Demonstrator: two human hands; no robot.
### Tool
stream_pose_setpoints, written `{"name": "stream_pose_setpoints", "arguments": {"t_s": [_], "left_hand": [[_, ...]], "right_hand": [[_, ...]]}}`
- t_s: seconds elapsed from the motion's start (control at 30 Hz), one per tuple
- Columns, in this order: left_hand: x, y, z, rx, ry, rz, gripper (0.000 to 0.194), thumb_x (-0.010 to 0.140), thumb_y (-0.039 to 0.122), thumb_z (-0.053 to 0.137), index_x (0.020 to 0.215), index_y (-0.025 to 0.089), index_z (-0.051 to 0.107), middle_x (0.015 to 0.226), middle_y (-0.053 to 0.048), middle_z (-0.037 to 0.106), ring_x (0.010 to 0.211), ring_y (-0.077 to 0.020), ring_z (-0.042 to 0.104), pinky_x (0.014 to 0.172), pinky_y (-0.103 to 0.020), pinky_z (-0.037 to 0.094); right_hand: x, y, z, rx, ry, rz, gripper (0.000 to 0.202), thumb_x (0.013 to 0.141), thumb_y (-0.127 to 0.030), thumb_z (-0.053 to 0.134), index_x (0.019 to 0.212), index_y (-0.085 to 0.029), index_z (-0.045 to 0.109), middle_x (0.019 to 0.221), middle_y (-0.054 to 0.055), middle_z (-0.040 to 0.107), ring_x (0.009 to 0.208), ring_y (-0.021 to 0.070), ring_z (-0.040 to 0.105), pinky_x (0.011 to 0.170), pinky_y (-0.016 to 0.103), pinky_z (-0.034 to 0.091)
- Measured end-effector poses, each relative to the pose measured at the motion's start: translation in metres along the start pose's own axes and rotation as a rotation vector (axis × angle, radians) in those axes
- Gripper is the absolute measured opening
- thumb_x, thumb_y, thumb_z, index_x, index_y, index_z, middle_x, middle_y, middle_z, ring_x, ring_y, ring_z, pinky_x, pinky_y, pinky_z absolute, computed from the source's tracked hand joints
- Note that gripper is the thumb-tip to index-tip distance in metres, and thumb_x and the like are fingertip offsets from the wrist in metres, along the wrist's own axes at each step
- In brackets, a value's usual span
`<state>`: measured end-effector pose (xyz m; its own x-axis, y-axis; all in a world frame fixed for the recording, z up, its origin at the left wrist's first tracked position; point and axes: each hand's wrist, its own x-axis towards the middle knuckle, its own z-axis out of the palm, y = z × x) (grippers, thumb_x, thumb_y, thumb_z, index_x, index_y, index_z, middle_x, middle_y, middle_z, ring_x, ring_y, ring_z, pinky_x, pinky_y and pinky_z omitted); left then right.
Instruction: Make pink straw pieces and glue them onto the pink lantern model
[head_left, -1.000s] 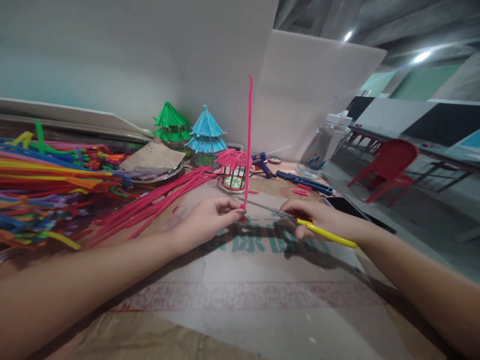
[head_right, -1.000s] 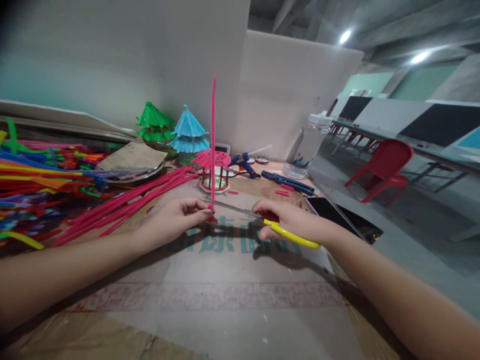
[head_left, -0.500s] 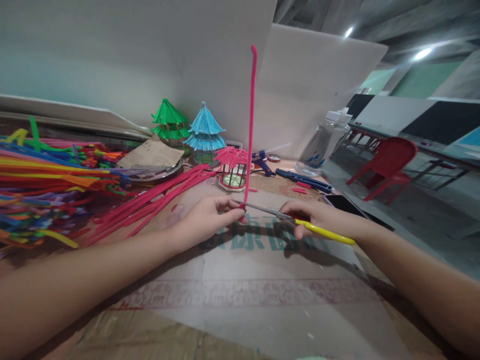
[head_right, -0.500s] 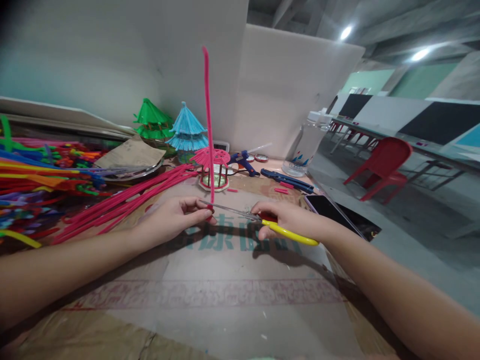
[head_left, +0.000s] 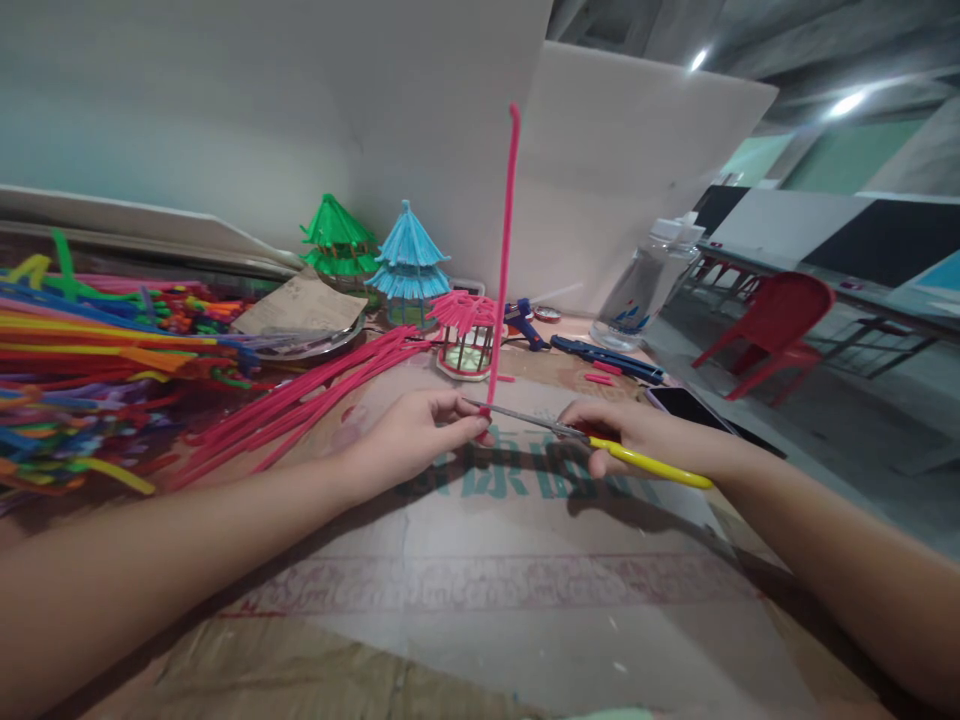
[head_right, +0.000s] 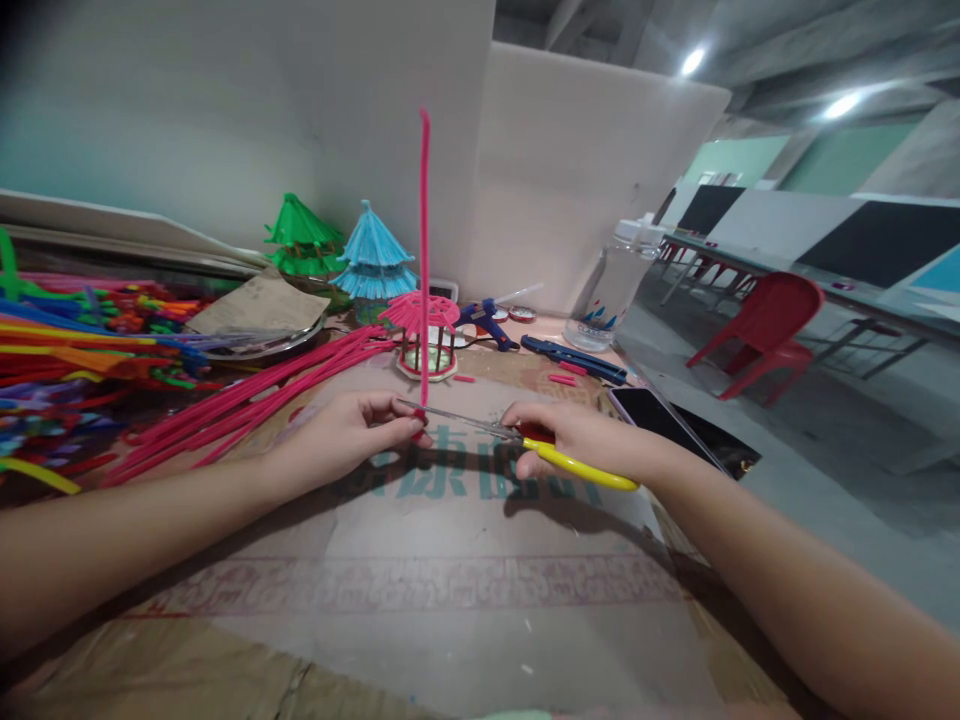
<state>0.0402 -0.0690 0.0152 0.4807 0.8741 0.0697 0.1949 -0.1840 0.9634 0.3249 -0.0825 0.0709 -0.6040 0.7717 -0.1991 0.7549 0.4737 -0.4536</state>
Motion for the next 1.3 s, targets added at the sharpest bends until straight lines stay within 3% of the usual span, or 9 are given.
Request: {"name": "stream_pose_setpoints", "arguments": {"t_s": [0.4, 0.67, 0.87, 1.03, 1.17, 1.3], "left_hand": [[0.001, -0.002, 0.0, -0.01, -0.001, 0.012, 0.021, 0.083, 0.037, 0.062, 0.084, 0.017, 0.067, 0.087, -0.005, 0.075, 0.075, -0.0162, 0.068, 0.069, -0.027, 0.051], [0.0, 0.004, 0.0, -0.051, -0.006, -0.018, 0.02, 0.083, 0.036, 0.063, 0.083, 0.016, 0.066, 0.086, -0.006, 0.075, 0.074, -0.0162, 0.07, 0.067, -0.025, 0.05], [0.002, 0.002, 0.001, -0.112, -0.007, -0.047, 0.024, 0.082, 0.039, 0.063, 0.083, 0.015, 0.063, 0.085, -0.007, 0.074, 0.072, -0.0177, 0.07, 0.066, -0.027, 0.051], [0.003, -0.001, -0.001, 0.076, 0.103, 0.013, 0.026, 0.083, 0.041, 0.061, 0.084, 0.016, 0.066, 0.082, -0.005, 0.072, 0.075, -0.0181, 0.068, 0.068, -0.027, 0.05], [0.005, 0.0, -0.008, 0.331, 0.206, 0.072, 0.025, 0.084, 0.04, 0.059, 0.084, 0.017, 0.069, 0.082, -0.003, 0.072, 0.076, -0.0185, 0.066, 0.068, -0.027, 0.048], [0.007, 0.001, -0.013, 0.456, 0.193, 0.119, 0.025, 0.087, 0.038, 0.054, 0.092, 0.02, 0.072, 0.089, -0.003, 0.073, 0.082, -0.0203, 0.065, 0.071, -0.029, 0.047]], "right_hand": [[0.002, -0.003, 0.002, 0.017, 0.038, 0.037, 0.043, 0.076, -0.053, 0.064, 0.102, -0.019, 0.061, 0.086, 0.002, 0.061, 0.077, 0.0189, 0.054, 0.066, 0.028, 0.038], [0.002, -0.002, 0.006, 0.021, 0.034, 0.032, 0.03, 0.078, -0.041, 0.064, 0.099, -0.019, 0.06, 0.082, 0.001, 0.064, 0.075, 0.0177, 0.056, 0.069, 0.027, 0.038], [0.007, 0.006, 0.009, 0.015, 0.111, 0.007, 0.033, 0.076, -0.049, 0.065, 0.09, -0.019, 0.063, 0.08, 0.001, 0.06, 0.073, 0.0171, 0.052, 0.064, 0.026, 0.036], [0.003, 0.019, -0.003, 0.084, 0.159, 0.001, 0.044, 0.075, -0.056, 0.063, 0.096, -0.017, 0.061, 0.078, 0.001, 0.055, 0.071, 0.0168, 0.05, 0.061, 0.026, 0.036], [-0.002, 0.012, -0.008, -0.062, 0.031, 0.035, 0.042, 0.074, -0.056, 0.065, 0.094, -0.02, 0.062, 0.079, 0.0, 0.056, 0.071, 0.0165, 0.05, 0.06, 0.025, 0.034], [0.002, -0.001, 0.001, -0.176, -0.021, 0.056, 0.036, 0.074, -0.053, 0.067, 0.091, -0.021, 0.063, 0.076, 0.0, 0.058, 0.068, 0.0162, 0.051, 0.057, 0.024, 0.032]]}}
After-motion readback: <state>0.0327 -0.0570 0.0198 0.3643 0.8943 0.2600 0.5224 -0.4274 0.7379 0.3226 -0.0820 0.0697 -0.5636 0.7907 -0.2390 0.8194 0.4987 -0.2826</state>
